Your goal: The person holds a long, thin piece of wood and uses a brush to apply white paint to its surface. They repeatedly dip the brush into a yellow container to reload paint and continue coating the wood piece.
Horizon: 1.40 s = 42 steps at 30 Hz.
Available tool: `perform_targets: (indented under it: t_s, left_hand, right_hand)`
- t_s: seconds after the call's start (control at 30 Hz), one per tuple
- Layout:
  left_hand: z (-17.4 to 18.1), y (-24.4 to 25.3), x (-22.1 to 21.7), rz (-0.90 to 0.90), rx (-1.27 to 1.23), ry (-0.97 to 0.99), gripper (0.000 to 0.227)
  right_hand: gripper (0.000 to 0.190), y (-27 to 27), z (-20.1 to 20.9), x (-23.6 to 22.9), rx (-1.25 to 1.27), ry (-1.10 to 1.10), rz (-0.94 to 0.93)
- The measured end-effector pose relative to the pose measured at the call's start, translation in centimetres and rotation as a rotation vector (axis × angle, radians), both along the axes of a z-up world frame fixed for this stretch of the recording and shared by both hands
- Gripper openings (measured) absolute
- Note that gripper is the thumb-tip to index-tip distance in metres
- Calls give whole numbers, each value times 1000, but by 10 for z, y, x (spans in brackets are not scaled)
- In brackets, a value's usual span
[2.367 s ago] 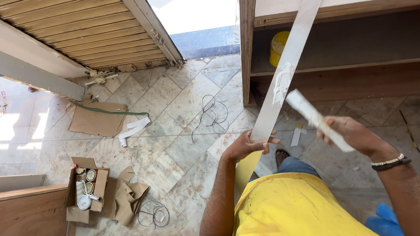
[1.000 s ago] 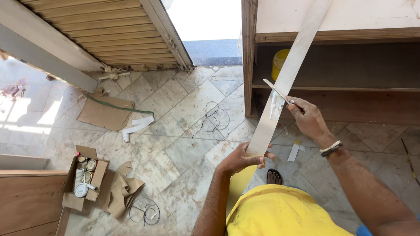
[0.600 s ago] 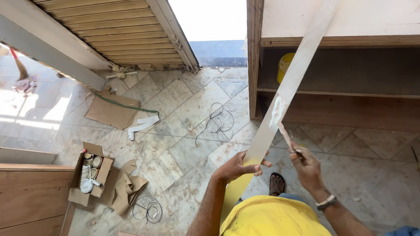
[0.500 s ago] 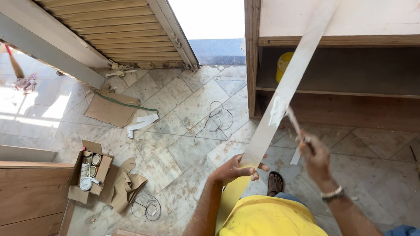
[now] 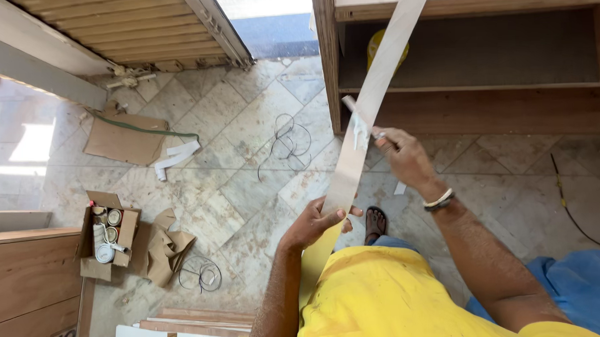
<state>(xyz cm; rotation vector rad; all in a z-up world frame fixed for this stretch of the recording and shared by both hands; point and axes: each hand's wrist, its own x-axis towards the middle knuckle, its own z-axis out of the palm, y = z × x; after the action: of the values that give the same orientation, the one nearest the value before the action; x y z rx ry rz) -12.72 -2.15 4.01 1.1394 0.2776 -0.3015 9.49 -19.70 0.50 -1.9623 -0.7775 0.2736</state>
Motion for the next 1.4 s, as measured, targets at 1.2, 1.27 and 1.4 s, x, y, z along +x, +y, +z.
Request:
perform_targets:
  t_s: [1.2, 1.27, 1.4]
  left_hand:
    - [-16, 39, -46, -98, -116, -100, 49]
    - [-23, 42, -51, -99, -172, -105, 51]
    - [-38, 46, -52, -114, -216, -68, 56]
  right_hand:
    - [41, 26, -12, -101, 9, -38, -158]
    - [28, 18, -33, -132, 65, -200, -176]
    - [39, -22, -51, -200, 66, 61, -170]
